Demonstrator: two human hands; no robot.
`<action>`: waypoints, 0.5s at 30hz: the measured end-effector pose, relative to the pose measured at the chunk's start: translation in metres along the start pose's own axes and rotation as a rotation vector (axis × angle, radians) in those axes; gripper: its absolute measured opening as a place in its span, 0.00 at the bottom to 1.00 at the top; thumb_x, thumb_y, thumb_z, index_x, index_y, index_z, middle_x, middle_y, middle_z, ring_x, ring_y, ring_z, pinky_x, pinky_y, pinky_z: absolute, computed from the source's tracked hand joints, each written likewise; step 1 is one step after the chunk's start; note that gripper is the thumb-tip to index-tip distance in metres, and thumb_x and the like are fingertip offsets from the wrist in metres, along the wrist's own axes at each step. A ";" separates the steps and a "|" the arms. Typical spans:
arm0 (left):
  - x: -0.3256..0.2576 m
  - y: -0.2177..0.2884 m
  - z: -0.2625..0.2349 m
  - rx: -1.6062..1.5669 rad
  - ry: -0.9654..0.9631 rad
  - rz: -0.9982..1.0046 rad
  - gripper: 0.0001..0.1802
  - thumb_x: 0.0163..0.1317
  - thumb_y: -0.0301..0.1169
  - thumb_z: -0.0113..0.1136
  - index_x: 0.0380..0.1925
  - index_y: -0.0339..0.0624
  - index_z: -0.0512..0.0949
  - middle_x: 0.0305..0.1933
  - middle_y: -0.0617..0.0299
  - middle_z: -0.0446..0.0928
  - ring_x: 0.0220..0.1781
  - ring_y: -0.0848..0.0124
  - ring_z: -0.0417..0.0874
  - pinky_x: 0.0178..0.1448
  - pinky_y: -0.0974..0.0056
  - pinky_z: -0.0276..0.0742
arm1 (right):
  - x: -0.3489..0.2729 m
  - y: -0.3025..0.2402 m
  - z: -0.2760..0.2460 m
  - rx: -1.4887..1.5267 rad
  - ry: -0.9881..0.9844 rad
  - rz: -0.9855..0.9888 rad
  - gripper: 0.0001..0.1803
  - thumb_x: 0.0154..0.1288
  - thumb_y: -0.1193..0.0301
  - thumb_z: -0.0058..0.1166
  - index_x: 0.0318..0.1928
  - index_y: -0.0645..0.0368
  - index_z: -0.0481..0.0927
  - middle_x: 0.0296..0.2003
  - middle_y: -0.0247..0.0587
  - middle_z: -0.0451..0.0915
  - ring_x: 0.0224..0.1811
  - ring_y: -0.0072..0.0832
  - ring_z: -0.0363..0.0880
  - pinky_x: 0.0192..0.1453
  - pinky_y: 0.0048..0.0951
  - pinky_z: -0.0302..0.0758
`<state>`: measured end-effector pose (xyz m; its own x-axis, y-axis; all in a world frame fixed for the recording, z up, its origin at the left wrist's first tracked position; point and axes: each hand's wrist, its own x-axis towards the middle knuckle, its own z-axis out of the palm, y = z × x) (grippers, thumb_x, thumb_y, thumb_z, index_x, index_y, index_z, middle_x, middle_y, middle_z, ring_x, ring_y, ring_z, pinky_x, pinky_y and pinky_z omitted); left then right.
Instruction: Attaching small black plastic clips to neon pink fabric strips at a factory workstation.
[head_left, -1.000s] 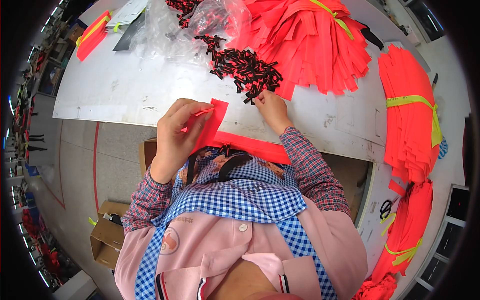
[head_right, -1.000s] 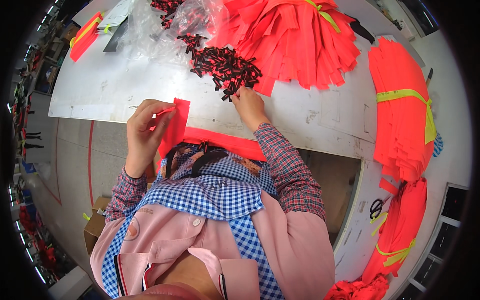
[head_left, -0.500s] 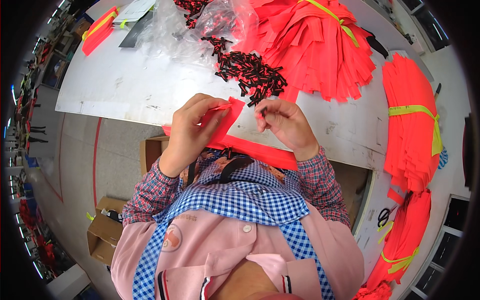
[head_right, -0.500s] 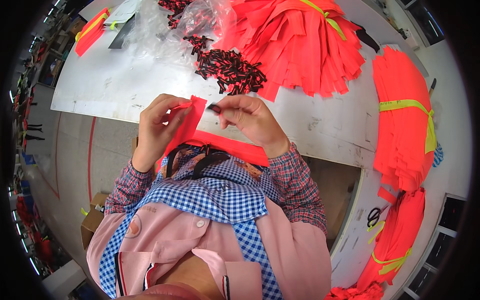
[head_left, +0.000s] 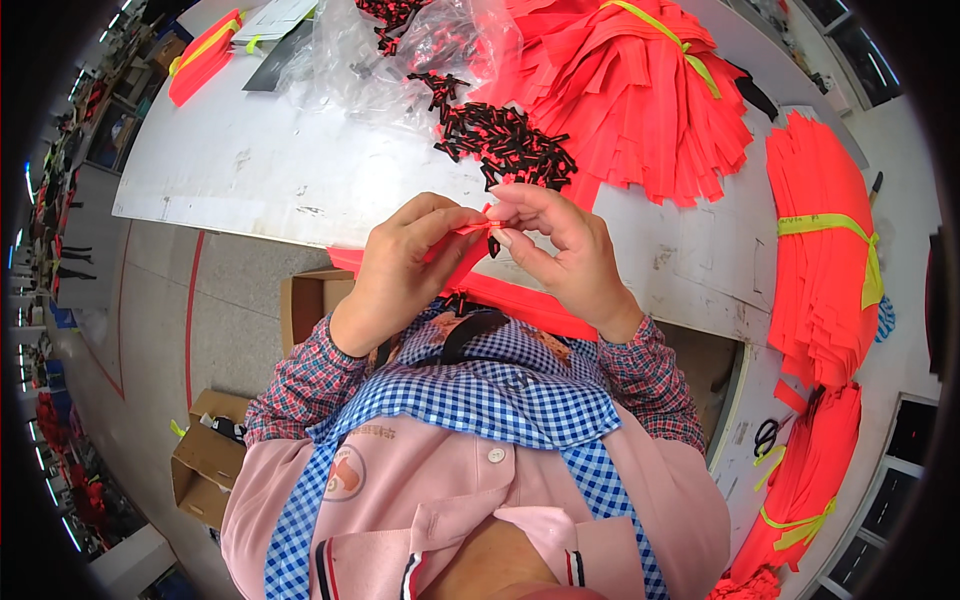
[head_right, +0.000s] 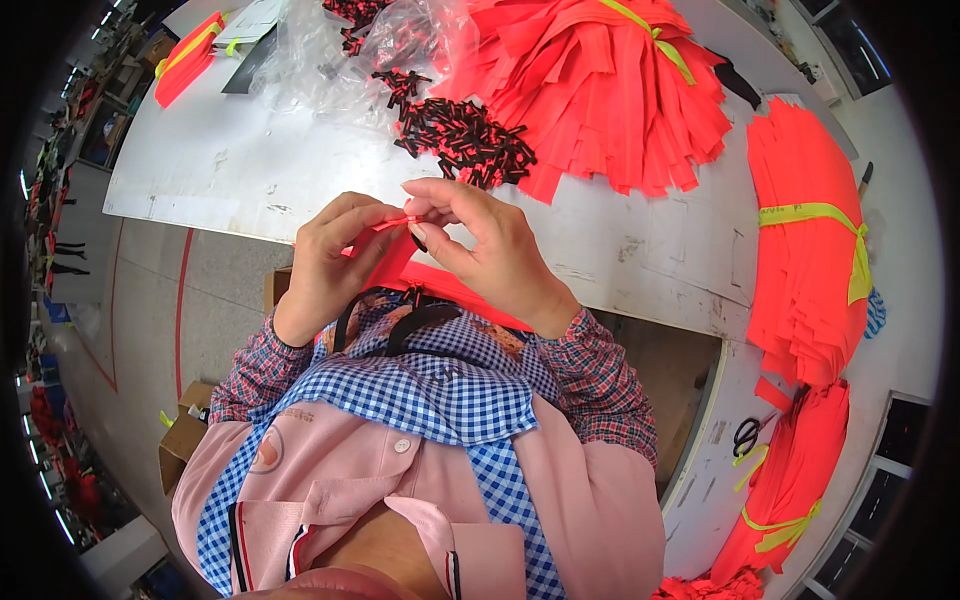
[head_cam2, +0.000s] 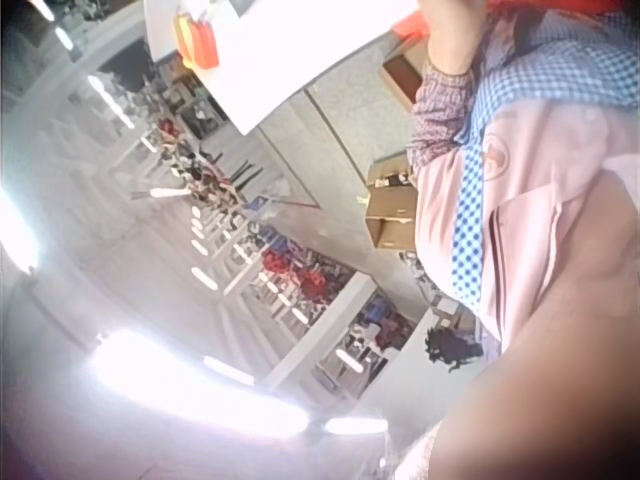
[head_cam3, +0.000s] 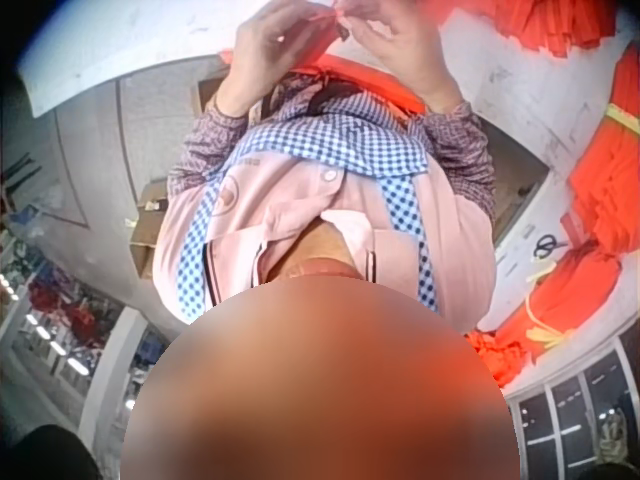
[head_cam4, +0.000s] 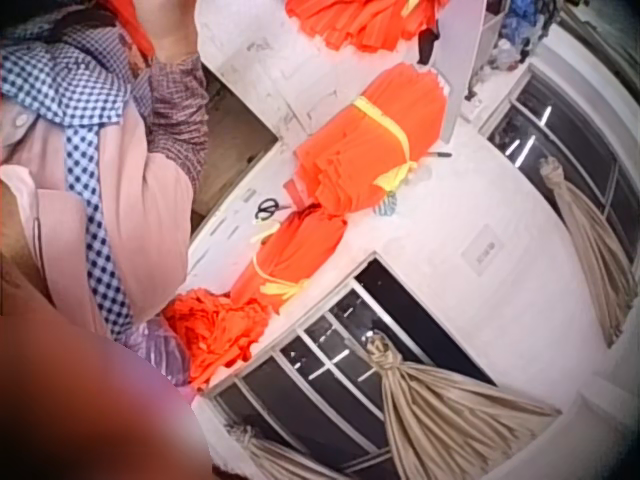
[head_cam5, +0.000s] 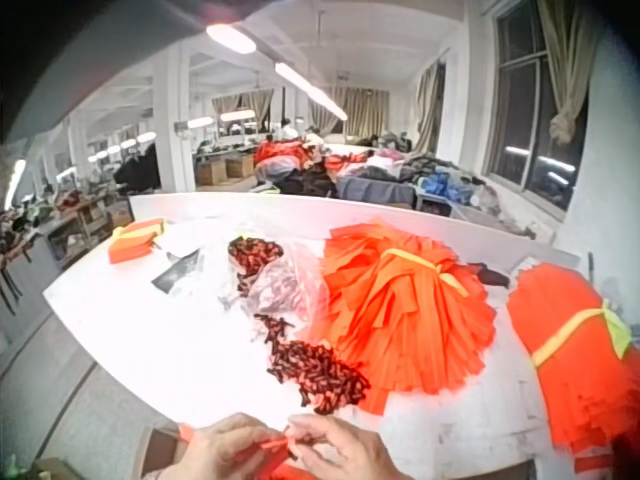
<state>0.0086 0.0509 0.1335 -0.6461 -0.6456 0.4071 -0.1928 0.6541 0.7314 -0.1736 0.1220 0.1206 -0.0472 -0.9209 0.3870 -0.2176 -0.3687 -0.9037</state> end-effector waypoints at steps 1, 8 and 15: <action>0.000 0.000 0.001 0.003 0.005 -0.001 0.11 0.55 0.19 0.61 0.40 0.36 0.80 0.38 0.54 0.79 0.36 0.60 0.83 0.39 0.64 0.79 | 0.000 -0.001 0.000 -0.063 0.004 -0.030 0.20 0.61 0.81 0.56 0.54 0.61 0.74 0.40 0.41 0.81 0.43 0.25 0.82 0.48 0.26 0.80; -0.003 0.000 0.002 0.100 0.000 -0.014 0.11 0.54 0.20 0.62 0.40 0.36 0.80 0.36 0.52 0.78 0.34 0.57 0.82 0.37 0.62 0.79 | 0.002 -0.001 0.001 -0.595 -0.036 -0.317 0.19 0.61 0.77 0.56 0.54 0.64 0.74 0.33 0.46 0.80 0.35 0.38 0.80 0.39 0.34 0.78; 0.002 -0.004 0.002 0.116 -0.032 0.015 0.11 0.53 0.22 0.63 0.38 0.34 0.80 0.34 0.50 0.78 0.33 0.56 0.82 0.36 0.61 0.78 | 0.005 0.002 0.000 -0.597 -0.104 -0.188 0.16 0.61 0.77 0.56 0.51 0.65 0.77 0.38 0.48 0.82 0.38 0.41 0.82 0.41 0.34 0.78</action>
<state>0.0069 0.0483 0.1305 -0.6723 -0.6236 0.3990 -0.2658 0.7063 0.6561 -0.1743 0.1171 0.1209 0.1330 -0.8660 0.4820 -0.7207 -0.4183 -0.5528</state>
